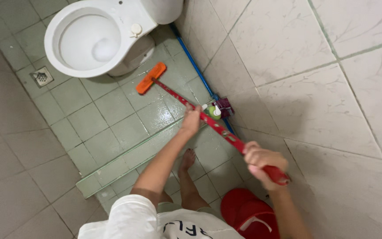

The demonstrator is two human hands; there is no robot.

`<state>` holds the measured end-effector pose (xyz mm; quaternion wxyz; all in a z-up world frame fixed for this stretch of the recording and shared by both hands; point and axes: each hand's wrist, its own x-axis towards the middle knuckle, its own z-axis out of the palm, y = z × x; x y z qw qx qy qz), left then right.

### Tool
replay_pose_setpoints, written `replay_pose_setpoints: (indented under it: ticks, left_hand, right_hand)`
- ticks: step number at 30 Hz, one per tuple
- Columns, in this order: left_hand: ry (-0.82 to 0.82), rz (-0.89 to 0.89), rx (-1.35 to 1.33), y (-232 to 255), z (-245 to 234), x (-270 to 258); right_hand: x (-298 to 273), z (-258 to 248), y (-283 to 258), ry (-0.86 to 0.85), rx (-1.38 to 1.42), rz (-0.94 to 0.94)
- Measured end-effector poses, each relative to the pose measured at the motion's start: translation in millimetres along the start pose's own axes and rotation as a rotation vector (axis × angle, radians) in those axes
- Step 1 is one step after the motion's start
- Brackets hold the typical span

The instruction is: The person cleans the bathroom floor by pouring water from a bucket using a plastic scoop and then scrubbing the floor with a brush on a long handle.

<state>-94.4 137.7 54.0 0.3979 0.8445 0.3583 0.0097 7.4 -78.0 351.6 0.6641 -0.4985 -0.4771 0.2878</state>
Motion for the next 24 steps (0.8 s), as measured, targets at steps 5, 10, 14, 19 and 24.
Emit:
replay_pose_setpoints:
  ticks: [5, 10, 14, 19, 24]
  left_hand:
    - [-0.004, -0.1, -0.015, -29.0, -8.4, -6.0]
    - [-0.092, -0.106, 0.031, 24.6, 9.3, -28.0]
    - [-0.149, -0.034, -0.014, 67.9, 29.0, -44.1]
    - [-0.003, 0.038, 0.135, 62.4, 22.8, -42.3]
    - [-0.136, -0.172, -0.043, 21.0, -14.9, -35.0]
  right_hand:
    - [-4.6, 15.1, 10.0, -0.105, -0.02, 0.032]
    - [-14.3, -26.8, -16.5, -0.068, 0.069, -0.018]
    - [-18.4, -63.7, -44.7, -0.097, 0.053, 0.019]
    - [-10.6, -50.9, -37.4, -0.011, 0.148, 0.041]
    - [22.6, -8.5, -21.2, -0.074, 0.13, 0.028]
